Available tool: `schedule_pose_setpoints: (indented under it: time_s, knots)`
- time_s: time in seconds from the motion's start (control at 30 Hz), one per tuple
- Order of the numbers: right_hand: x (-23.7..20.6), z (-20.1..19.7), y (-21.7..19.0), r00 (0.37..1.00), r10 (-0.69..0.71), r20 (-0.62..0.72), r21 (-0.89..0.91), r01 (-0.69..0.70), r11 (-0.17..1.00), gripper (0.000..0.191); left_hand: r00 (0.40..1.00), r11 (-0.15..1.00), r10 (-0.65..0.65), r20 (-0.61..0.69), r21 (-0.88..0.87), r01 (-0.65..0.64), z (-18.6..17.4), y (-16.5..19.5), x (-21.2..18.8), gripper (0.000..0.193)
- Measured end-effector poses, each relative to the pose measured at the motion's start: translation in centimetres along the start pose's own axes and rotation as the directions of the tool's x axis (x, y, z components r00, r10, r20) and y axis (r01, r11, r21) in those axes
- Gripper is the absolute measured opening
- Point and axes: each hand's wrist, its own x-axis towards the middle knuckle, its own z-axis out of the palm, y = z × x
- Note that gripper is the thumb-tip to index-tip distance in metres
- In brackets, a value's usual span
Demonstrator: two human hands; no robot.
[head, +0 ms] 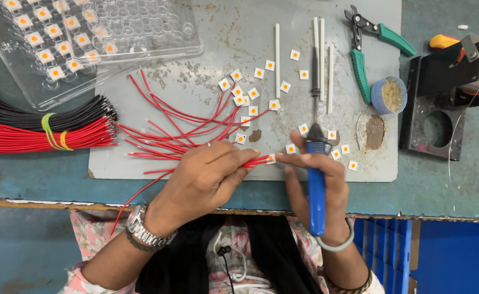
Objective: The person solders red insulated wires onto small square LED modules at a workbench. They hold a wire end against a module pad with one hand while applying a soldering iron with the other, then set the finished module aside and repeat the process on the next module.
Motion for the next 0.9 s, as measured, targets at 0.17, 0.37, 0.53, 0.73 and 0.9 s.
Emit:
schedule_pose_setpoints:
  time_s: [0.17,0.37,0.53,0.73,0.9]
  knots:
    - [-0.5,-0.6,0.3,1.0,0.007,-0.004,-0.094,-0.008,0.996,0.051,0.998,0.998,-0.008,0.069,0.064,0.003,0.4,-0.1,-0.4,0.025]
    - [-0.1,0.8,0.2,0.999,0.013,0.047,0.007,-0.013,1.0,0.049,0.993,0.986,0.041,0.109,0.156,-0.058,0.6,-0.2,-0.6,0.022]
    - [0.2,0.9,0.4,0.997,0.04,0.06,-0.017,-0.039,0.999,0.049,0.99,0.986,0.075,0.12,0.141,-0.092,0.8,-0.4,-0.6,0.023]
    - [-0.5,1.0,0.5,0.998,0.041,0.04,0.005,-0.041,0.999,0.05,0.977,0.967,0.064,0.204,0.229,-0.111,1.1,-0.4,-0.6,0.019]
    - [-1.1,0.8,0.6,0.998,-0.013,0.056,-0.015,0.014,1.0,0.051,0.952,0.936,0.147,0.268,0.274,-0.222,1.3,-0.6,-0.6,0.026]
